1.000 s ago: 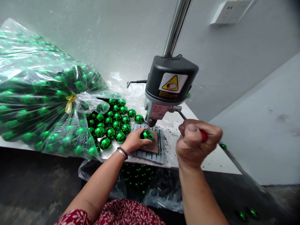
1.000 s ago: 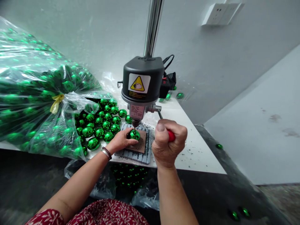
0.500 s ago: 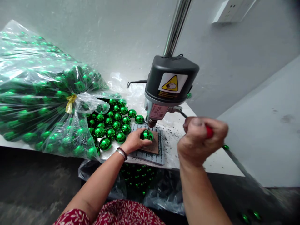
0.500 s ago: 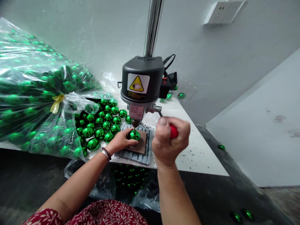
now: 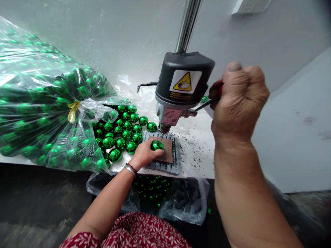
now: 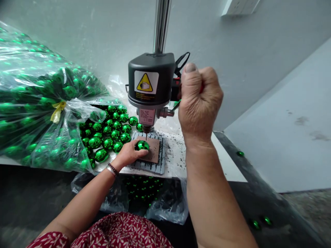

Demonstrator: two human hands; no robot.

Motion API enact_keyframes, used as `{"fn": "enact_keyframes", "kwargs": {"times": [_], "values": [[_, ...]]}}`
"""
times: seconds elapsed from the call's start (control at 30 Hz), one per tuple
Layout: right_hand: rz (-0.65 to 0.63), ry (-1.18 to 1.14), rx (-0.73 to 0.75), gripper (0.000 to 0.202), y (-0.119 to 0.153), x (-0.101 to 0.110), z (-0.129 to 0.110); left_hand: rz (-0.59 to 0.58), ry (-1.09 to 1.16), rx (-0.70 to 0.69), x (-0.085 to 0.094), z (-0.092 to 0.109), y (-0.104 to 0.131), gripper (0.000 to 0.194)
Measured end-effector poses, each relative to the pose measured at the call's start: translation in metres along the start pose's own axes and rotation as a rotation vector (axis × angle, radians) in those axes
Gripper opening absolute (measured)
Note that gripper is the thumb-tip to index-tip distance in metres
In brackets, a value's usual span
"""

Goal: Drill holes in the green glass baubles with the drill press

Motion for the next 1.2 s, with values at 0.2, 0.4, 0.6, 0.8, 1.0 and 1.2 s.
{"fn": "enact_keyframes", "kwargs": {"times": [0.2, 0.4, 0.6, 0.8, 1.0, 1.2], "values": [[0.005, -0.016, 0.007, 0.046, -0.003, 0.0, 0.004, -0.035, 0.214, -0.09, 0.006, -0.004, 0.031, 0.062], [-0.031, -0.091, -0.013, 0.045, -0.002, -0.001, 0.002, -0.106, 0.323, -0.142, 0.005, -0.003, 0.064, 0.068], [-0.035, -0.097, 0.015, 0.044, -0.001, -0.003, -0.004, -0.182, 0.359, -0.21, 0.004, -0.002, 0.086, 0.068], [-0.026, -0.129, 0.047, 0.044, 0.002, -0.005, -0.004, -0.199, 0.374, -0.221, 0.005, -0.008, 0.099, 0.068], [-0.007, -0.111, 0.036, 0.043, 0.006, -0.003, -0.005, -0.194, 0.249, -0.215, -0.003, -0.021, 0.099, 0.076], [0.001, -0.173, 0.092, 0.043, 0.008, -0.004, -0.002, 0.206, -0.147, -0.089, 0.033, -0.046, 0.07, 0.041]]}}
Point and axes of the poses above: each hand's wrist, its own y-axis away from the middle knuckle, its own x-axis out of the back of the hand, z = x × y, the point moved 6 cm from there along -y, towards the middle knuckle, and after that the axes turned 1 degree about z, right-handed, at the moved point
